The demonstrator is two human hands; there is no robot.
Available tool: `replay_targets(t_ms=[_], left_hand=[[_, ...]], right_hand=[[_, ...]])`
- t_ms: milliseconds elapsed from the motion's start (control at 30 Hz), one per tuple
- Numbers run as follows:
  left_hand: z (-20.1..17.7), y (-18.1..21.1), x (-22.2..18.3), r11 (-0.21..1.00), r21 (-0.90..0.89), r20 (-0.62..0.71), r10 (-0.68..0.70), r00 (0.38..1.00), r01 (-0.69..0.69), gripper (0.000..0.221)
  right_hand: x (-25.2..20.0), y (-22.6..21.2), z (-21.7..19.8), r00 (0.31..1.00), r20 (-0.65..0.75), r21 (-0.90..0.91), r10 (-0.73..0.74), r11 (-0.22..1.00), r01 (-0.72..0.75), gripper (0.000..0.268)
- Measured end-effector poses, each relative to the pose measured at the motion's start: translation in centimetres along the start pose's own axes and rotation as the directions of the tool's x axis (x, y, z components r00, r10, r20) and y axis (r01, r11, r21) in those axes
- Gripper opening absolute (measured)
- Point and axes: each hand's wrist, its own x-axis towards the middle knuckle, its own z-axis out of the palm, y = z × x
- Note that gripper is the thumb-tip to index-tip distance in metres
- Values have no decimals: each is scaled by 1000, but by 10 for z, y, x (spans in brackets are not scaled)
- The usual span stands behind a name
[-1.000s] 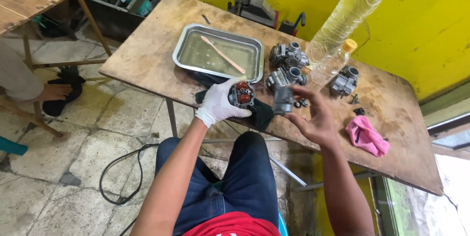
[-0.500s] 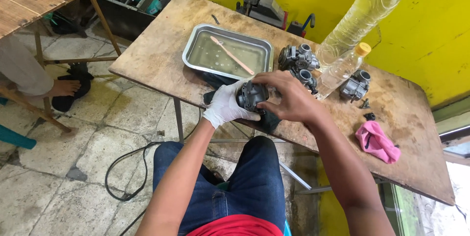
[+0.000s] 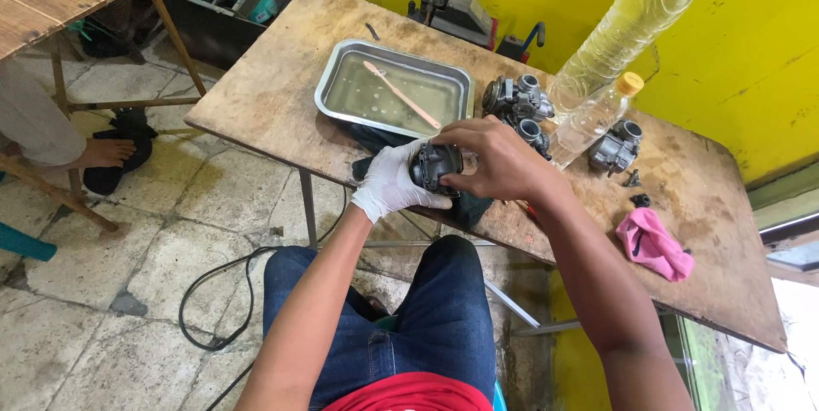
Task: The person assembles a carburetor by hand, using a screwdriver to tighten screws and attaching various small parts. They wipe the carburetor with a pink cloth and place components onto the table.
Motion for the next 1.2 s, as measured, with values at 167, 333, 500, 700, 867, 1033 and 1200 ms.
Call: replay_targets(t_ms=[167, 333, 500, 700, 867, 1033, 1200], left_hand=[[4, -7, 0, 1000, 30, 6, -5, 1000, 5, 79], [16, -18, 1, 999, 36, 24, 0, 1000, 0, 81], [2, -1, -1, 994, 86, 26, -64, 998, 62, 100], [3, -3, -1, 997, 59, 17, -57, 998, 56, 104], [6, -6, 0, 996, 68, -2, -52, 999, 52, 100], [7, -5, -1, 997, 64, -9, -46, 999, 46, 97], [12, -6, 0, 998, 64, -32, 17, 999, -14, 85]], right_hand=[[-4, 12, 1, 999, -8, 125, 52, 991, -51, 49], [-9, 20, -5, 986, -42, 413, 164, 901, -132, 47], [-22, 60, 31, 864, -91, 978, 495, 208, -17, 50], [-28, 66, 38, 847, -54, 997, 529, -19, 75, 49], [-22, 30, 26, 848, -114, 991, 517, 116, 63, 45], [-32, 25, 13, 913, -214, 766, 347, 640, -63, 51], [-23, -1, 8, 968, -252, 219, 13, 975, 44, 53]])
